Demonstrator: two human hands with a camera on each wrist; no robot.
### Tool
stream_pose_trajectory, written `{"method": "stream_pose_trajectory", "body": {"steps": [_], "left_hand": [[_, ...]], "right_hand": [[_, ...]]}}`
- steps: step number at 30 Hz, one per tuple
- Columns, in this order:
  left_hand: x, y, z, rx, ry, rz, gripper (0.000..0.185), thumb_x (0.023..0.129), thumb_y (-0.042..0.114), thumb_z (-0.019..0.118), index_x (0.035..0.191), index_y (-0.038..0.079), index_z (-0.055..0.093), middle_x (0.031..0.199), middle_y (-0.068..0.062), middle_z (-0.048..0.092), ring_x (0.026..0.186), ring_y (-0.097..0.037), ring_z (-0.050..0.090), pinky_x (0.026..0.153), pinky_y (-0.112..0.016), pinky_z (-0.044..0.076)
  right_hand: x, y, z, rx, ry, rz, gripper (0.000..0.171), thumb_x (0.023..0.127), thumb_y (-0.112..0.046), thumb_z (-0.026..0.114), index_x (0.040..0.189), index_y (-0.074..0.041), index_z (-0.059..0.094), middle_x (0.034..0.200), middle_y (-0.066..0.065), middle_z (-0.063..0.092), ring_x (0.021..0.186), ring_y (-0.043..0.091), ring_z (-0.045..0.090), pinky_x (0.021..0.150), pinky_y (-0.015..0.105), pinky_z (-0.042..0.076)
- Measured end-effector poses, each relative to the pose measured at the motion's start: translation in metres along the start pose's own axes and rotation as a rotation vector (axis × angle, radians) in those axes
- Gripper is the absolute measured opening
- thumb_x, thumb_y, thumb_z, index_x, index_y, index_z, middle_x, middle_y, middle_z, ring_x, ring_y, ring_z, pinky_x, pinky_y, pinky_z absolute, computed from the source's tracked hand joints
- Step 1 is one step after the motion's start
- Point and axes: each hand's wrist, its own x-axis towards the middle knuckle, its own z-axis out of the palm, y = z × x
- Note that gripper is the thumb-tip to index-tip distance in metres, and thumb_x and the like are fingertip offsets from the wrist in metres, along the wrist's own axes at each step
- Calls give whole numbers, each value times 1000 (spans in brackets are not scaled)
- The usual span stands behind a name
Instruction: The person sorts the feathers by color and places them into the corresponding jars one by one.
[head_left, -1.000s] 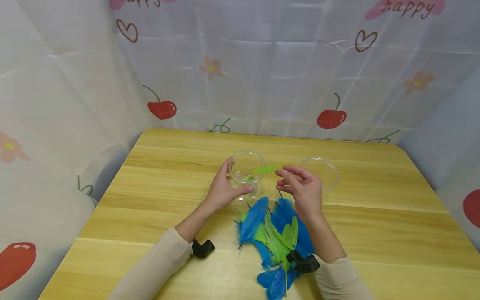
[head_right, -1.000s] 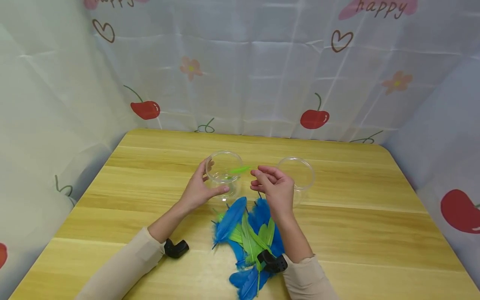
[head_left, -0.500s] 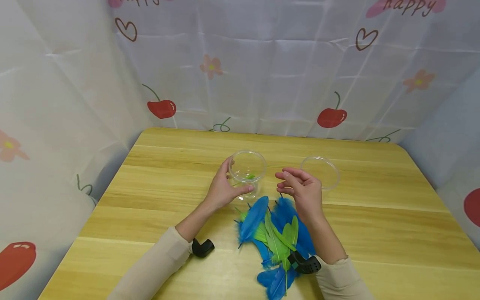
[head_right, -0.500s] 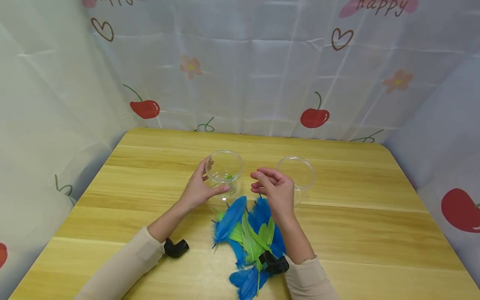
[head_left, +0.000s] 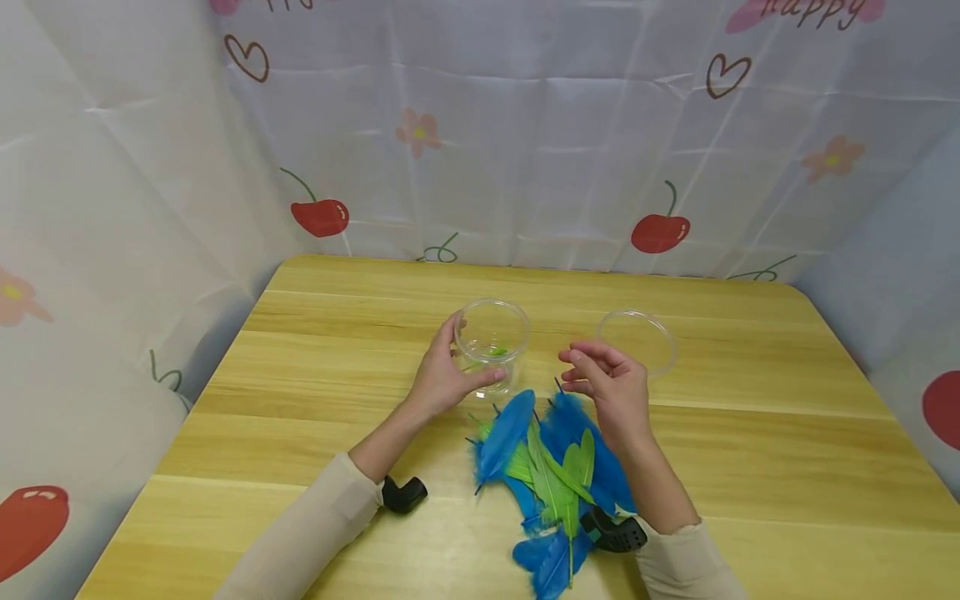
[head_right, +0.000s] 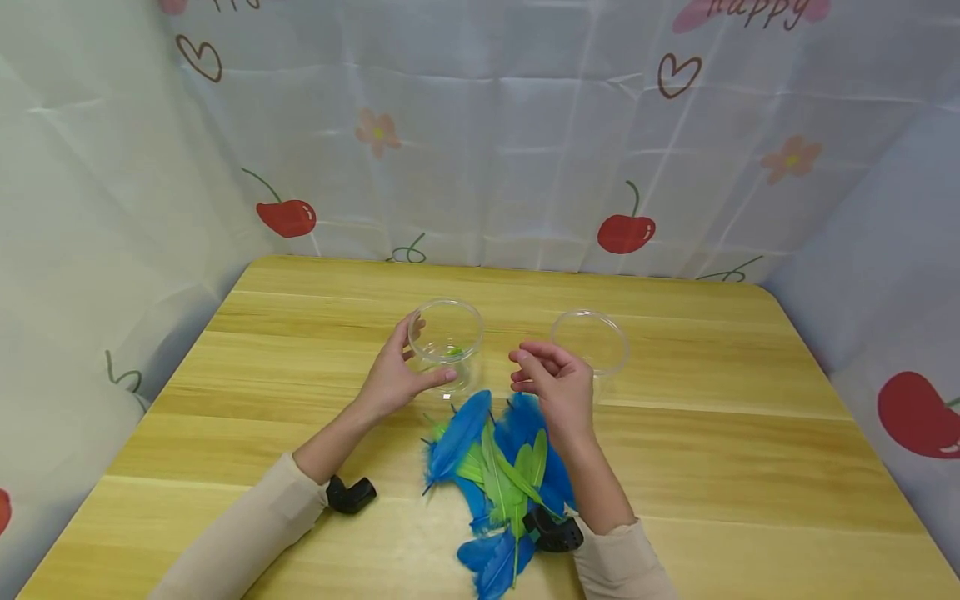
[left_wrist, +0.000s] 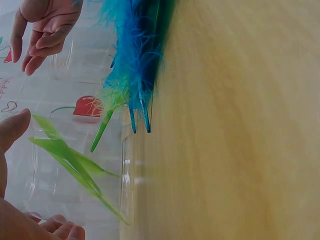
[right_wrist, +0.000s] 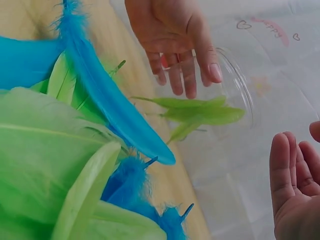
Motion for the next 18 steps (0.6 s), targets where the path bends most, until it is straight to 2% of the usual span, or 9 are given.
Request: {"method": "stream_pose_trajectory", "body": {"steps": [5, 9, 18], "left_hand": [[0, 0, 0, 7, -2, 2, 105, 75, 34, 88, 156, 14, 24, 154, -13, 35, 132, -36, 41, 103, -54, 41], [1, 0, 0, 7, 1, -2, 104, 75, 34, 88, 156, 15, 25, 153, -12, 36, 132, -36, 41, 103, -54, 41], [0, 0, 0, 4, -4, 6, 105, 75, 34, 88, 156, 15, 24, 153, -13, 36, 132, -36, 41, 104, -53, 40]], "right_hand": [[-3, 0, -7, -66, -4, 20, 21, 96, -9, 65, 108, 8, 66, 88, 3, 73, 68, 16, 68, 64, 28, 58], [-7, 0, -12, -113, -20, 37, 26, 96, -11, 66, 111, 11, 64, 87, 2, 72, 68, 17, 68, 63, 27, 57], [-15, 4, -31, -249, -132, 76, 30, 98, -10, 63, 113, 15, 60, 87, 5, 71, 69, 20, 65, 61, 24, 55]]}}
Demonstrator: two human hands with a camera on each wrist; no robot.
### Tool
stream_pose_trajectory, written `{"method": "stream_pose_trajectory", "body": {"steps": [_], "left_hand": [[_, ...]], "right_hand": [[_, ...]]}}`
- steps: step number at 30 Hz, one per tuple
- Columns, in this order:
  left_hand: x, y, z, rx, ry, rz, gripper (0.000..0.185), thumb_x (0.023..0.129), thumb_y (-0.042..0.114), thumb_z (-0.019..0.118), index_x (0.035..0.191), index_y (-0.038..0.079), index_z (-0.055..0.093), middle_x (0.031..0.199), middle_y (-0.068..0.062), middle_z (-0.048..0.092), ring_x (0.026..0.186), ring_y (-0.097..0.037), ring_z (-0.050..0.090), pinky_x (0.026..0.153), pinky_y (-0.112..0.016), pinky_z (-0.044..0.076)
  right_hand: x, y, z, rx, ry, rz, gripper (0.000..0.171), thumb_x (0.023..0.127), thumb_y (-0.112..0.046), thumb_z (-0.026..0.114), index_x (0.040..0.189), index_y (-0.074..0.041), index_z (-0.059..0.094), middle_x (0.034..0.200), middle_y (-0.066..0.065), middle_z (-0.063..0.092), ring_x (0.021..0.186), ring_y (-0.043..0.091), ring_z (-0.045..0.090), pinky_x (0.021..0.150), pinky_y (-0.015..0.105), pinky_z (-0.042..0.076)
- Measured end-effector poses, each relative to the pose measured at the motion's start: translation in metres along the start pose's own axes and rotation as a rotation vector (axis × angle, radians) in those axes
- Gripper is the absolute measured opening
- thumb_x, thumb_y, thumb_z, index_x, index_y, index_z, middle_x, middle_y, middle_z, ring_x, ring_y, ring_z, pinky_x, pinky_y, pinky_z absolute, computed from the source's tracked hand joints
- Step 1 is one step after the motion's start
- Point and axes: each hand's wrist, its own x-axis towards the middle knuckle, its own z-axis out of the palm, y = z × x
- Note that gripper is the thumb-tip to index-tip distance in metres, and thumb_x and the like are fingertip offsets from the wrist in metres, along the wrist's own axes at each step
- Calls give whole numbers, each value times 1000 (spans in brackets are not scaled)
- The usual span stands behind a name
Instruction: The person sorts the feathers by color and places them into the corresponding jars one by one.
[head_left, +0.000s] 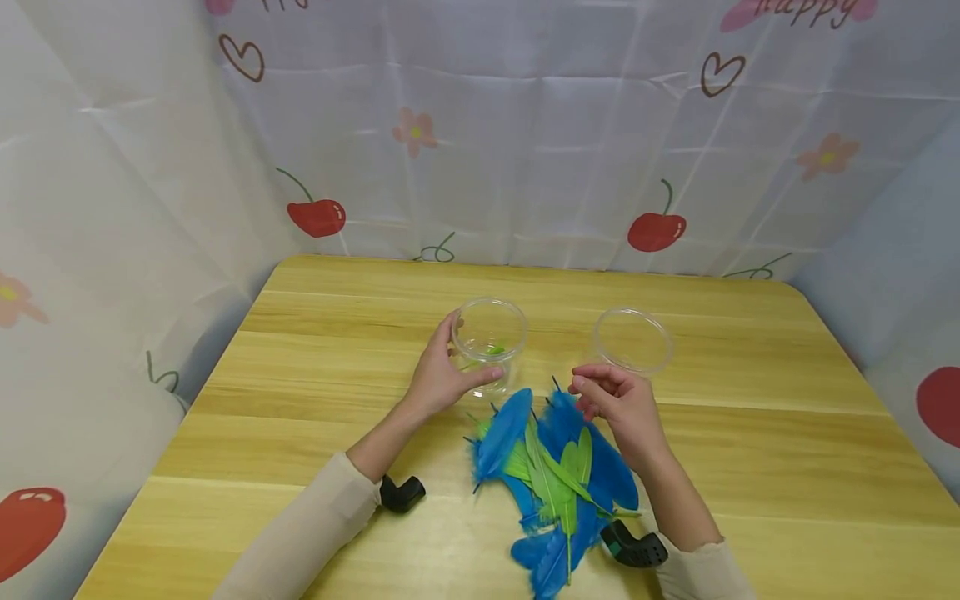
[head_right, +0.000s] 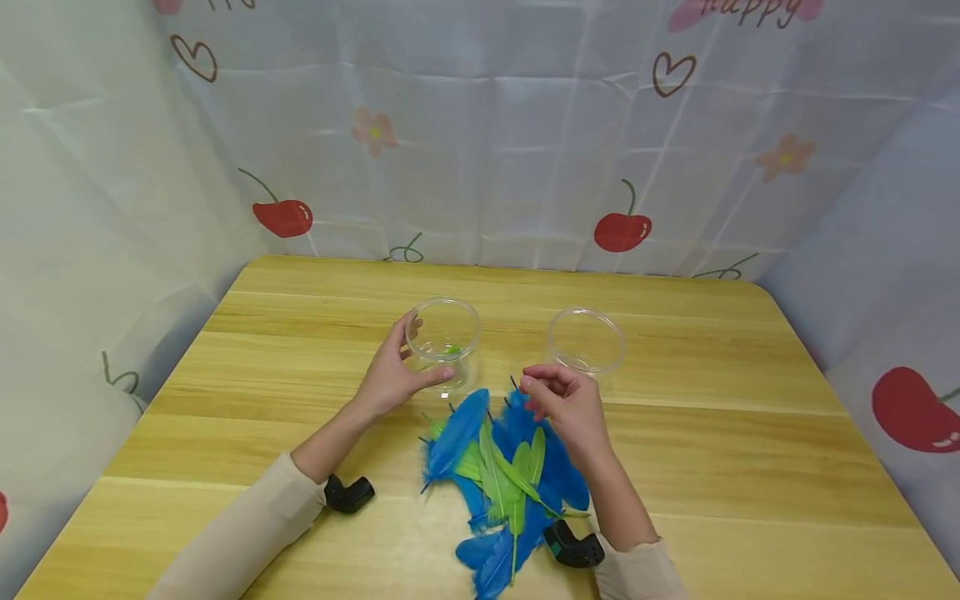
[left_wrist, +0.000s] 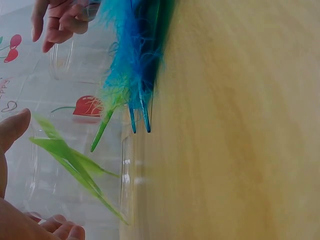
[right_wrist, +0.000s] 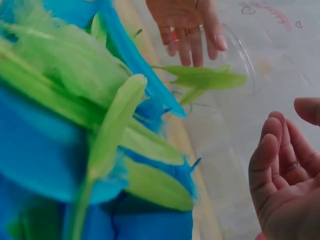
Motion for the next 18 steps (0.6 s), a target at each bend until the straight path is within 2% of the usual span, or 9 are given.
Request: {"method": "stream_pose_trajectory", "body": {"steps": [8, 12, 18], "left_hand": [[1, -2, 0, -19, 2, 34, 104, 75, 31, 88, 155, 11, 26, 154, -17, 35, 138, -36, 36, 106, -52, 37], [0, -1, 0, -24, 1, 31, 104, 74, 31, 88, 155, 11, 26, 154, -17, 35, 137, -36, 36, 107, -53, 37], [1, -1, 0, -25, 5, 29, 104, 75, 32, 88, 155, 12, 26, 154, -18, 35, 137, -36, 36, 106, -53, 37]], "right_hand": [[-2, 9, -9, -57, -61, 53, 36, 97, -15, 65, 115, 15, 59, 87, 6, 72, 69, 24, 64, 59, 25, 53], [-3, 12, -13, -88, -94, 72, 37, 96, -16, 67, 116, 15, 60, 90, 12, 71, 68, 23, 62, 59, 26, 53], [-2, 15, -16, -149, -189, 85, 32, 95, -13, 67, 113, 14, 62, 92, 20, 70, 64, 19, 58, 56, 26, 51]]}}
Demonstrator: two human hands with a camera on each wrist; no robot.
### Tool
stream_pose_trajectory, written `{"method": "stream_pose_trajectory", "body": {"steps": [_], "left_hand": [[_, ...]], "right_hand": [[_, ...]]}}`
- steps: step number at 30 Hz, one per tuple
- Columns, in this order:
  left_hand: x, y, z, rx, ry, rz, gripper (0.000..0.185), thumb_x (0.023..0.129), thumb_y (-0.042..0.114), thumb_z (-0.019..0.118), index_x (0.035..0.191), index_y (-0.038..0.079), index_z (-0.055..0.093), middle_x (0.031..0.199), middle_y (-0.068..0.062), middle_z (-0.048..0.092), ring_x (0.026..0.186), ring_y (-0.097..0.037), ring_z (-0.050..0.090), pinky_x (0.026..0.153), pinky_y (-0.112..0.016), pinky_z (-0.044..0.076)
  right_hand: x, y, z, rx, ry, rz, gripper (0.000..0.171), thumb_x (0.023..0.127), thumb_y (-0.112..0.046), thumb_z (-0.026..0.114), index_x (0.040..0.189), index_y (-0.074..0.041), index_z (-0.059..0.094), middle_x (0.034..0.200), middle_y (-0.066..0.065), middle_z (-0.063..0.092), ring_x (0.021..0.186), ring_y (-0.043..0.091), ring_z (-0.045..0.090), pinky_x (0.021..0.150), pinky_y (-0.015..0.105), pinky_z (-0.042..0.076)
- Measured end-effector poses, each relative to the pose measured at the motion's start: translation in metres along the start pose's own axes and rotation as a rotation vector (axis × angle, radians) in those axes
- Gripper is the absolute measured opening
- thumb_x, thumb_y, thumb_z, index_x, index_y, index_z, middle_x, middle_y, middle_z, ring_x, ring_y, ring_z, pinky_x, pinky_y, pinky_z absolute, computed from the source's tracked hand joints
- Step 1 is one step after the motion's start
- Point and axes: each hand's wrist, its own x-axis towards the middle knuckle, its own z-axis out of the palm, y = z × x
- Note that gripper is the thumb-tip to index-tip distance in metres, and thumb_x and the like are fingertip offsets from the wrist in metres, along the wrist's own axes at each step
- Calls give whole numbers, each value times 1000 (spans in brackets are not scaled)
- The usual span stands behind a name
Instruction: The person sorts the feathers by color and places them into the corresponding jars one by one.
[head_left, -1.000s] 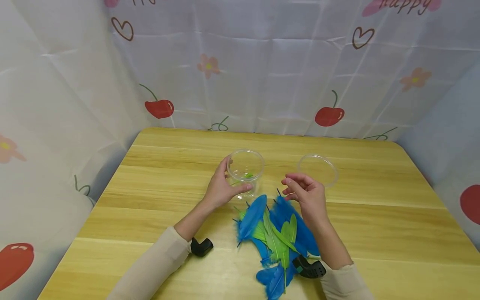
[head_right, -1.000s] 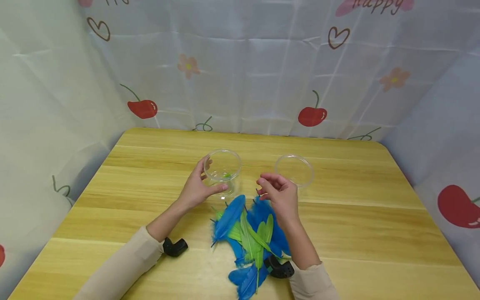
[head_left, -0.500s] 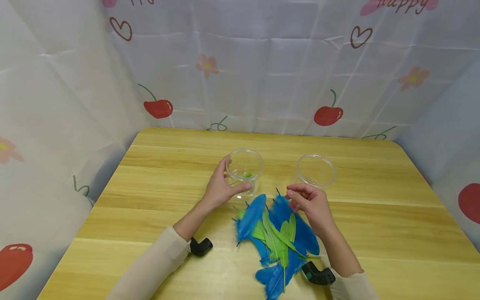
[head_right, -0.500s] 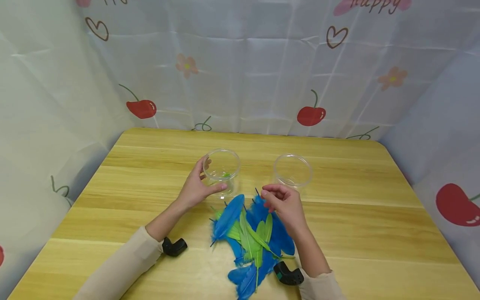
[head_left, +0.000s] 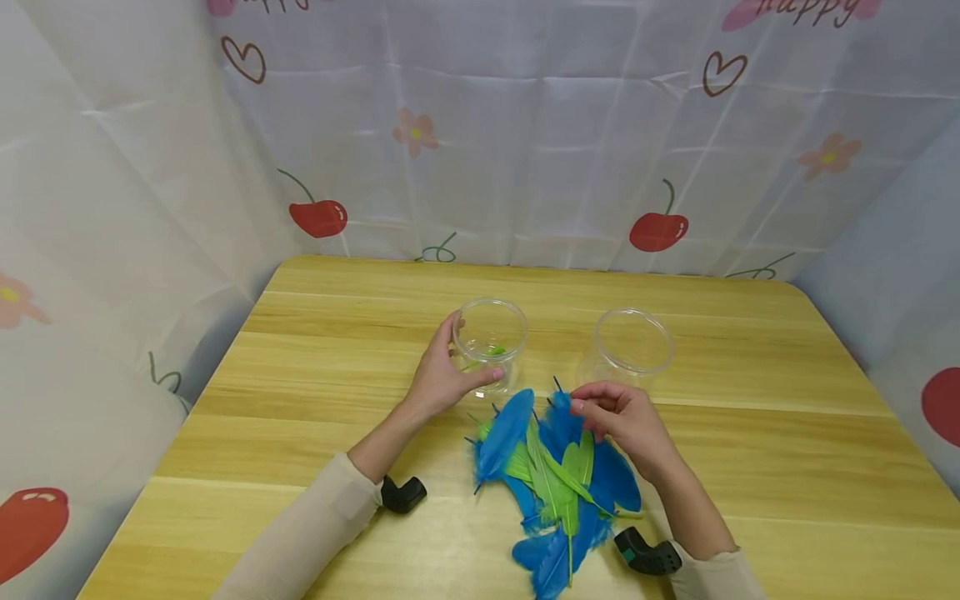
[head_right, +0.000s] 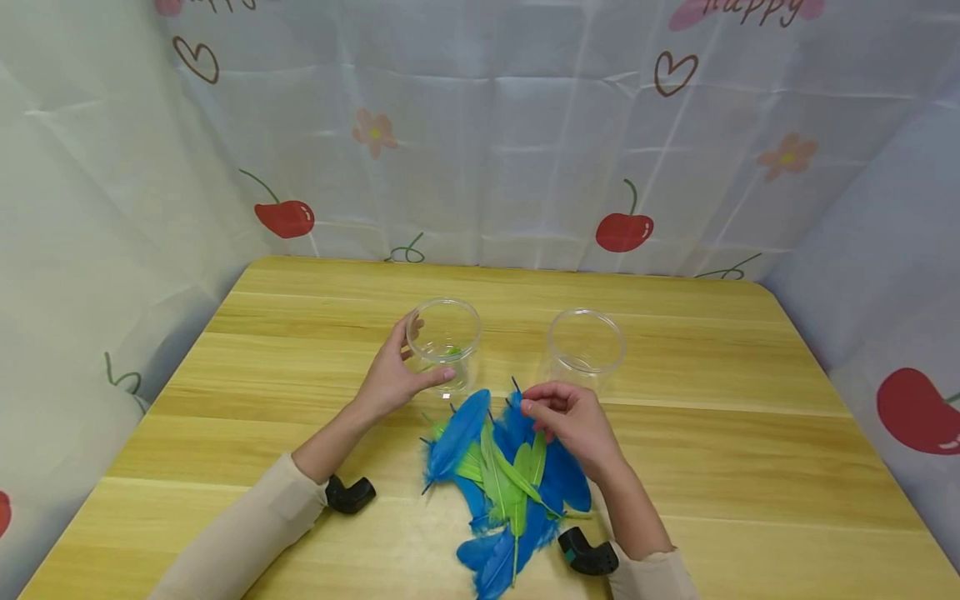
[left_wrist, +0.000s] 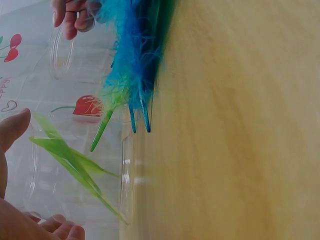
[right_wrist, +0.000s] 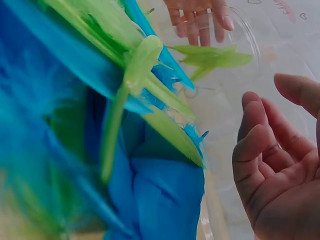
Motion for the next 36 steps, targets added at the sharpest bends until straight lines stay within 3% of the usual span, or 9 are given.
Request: {"method": "stream_pose_trajectory", "body": {"steps": [12, 18, 26, 36], "left_hand": [[0, 1, 1, -1, -3, -5, 104, 75, 32, 88, 156, 13, 25, 154, -17, 34, 137, -35, 36, 106, -53, 37], [0, 1, 0, 8, -3, -17, 104, 75, 34, 88, 156, 14, 26, 155, -14, 35, 138, -32, 36, 108, -52, 36], [0, 0, 0, 12, 3, -25, 104, 74, 35, 88, 156, 15, 26, 154, -12, 36, 138, -32, 36, 108, -50, 36], [1, -2, 1, 4, 1, -3, 105, 74, 34, 88, 155, 13, 25, 154, -16, 35, 137, -35, 36, 107, -52, 37]], "right_hand": [[-1, 6, 0, -36, -180, 8, 30, 93, -12, 70, 111, 11, 64, 88, 17, 68, 60, 14, 53, 51, 25, 45], [-3, 6, -1, -47, -291, 19, 30, 92, -11, 70, 110, 12, 63, 90, 12, 69, 62, 13, 57, 50, 22, 44], [-3, 8, 2, -57, -433, 35, 30, 88, -5, 73, 111, 11, 63, 95, 16, 69, 62, 9, 58, 48, 18, 41], [-1, 14, 5, -99, -502, 15, 32, 87, -3, 74, 115, 8, 62, 102, 16, 66, 62, 9, 56, 56, 20, 48]]}}
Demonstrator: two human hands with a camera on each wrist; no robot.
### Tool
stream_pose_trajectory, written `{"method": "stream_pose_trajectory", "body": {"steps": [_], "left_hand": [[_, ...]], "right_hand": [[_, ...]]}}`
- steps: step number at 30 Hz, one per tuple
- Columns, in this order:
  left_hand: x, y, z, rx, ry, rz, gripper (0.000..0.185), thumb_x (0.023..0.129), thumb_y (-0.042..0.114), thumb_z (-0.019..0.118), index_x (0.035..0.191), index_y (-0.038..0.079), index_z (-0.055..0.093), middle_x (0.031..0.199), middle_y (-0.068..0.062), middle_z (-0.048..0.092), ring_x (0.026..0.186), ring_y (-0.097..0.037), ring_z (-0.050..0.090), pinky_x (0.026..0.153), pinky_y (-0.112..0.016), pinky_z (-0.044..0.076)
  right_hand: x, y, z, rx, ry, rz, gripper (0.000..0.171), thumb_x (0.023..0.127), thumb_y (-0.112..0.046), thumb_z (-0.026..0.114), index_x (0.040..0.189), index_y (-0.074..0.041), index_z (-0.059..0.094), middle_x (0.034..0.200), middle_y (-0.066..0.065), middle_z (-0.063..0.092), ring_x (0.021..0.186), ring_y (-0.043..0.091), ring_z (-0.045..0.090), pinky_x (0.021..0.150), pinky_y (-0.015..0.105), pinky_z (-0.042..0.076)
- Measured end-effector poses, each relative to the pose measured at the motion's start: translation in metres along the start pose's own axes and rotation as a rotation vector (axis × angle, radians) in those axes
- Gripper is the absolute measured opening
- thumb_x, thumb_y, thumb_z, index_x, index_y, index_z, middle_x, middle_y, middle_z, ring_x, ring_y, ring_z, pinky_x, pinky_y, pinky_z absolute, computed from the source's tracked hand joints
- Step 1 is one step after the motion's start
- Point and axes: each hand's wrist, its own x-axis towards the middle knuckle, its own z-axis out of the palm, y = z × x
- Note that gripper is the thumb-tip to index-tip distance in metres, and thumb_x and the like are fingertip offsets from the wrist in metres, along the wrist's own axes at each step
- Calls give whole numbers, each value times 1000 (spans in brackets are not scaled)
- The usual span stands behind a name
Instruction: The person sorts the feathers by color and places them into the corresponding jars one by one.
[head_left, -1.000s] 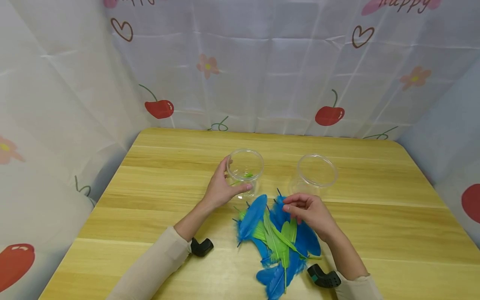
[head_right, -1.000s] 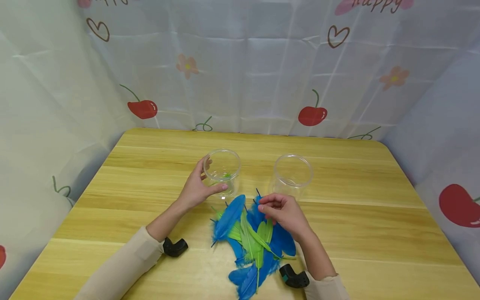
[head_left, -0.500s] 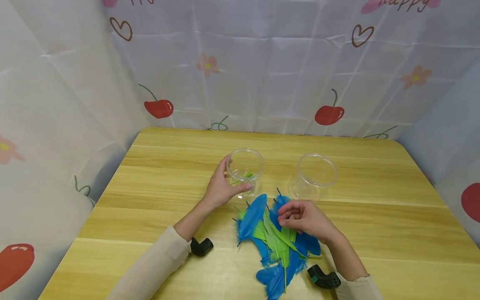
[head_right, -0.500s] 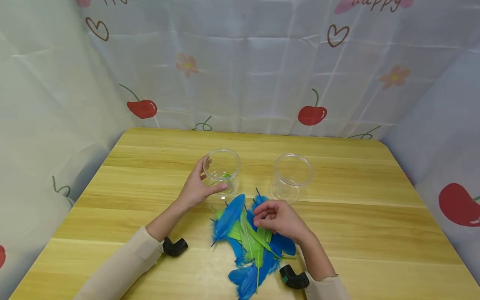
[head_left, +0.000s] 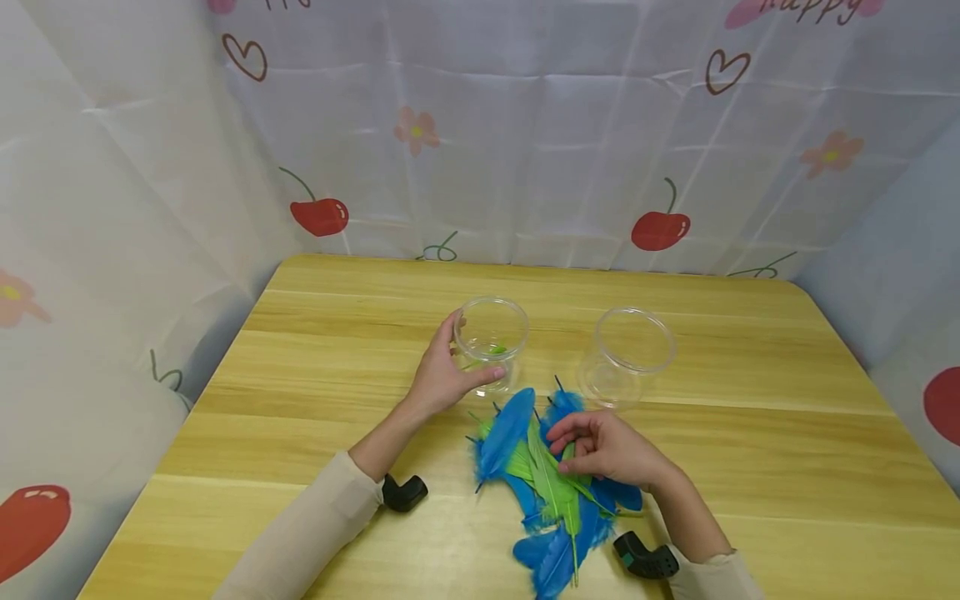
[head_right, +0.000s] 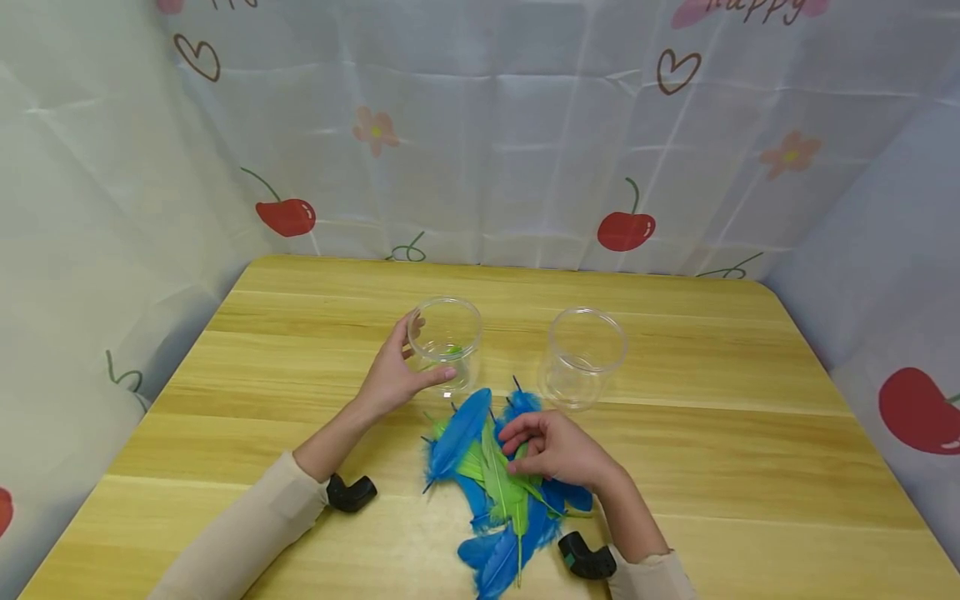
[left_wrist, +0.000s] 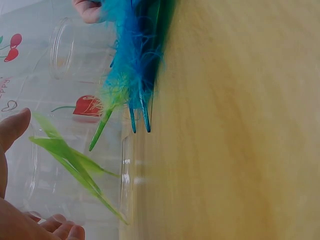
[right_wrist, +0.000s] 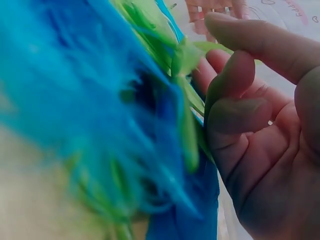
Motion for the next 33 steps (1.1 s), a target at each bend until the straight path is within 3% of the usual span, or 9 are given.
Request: {"method": "stream_pose_trajectory", "body": {"steps": [16, 33], "left_hand": [[0, 3, -1, -6, -4, -13, 105, 75, 34, 88, 156, 13, 25, 155, -15, 34, 138, -31, 35, 108, -51, 36], [1, 2, 0, -16, -3, -4, 105, 74, 31, 88, 156, 12, 25, 155, -17, 34, 139, -35, 34, 109, -51, 34]], "right_hand": [[2, -2, 3, -137, -25, 15, 41, 82, -2, 78, 118, 7, 60, 88, 8, 62, 59, 9, 51, 55, 21, 46], [-1, -3, 0, -142, 44, 4, 21, 90, -6, 71, 107, 4, 65, 82, 5, 62, 67, 11, 56, 61, 21, 48]]}}
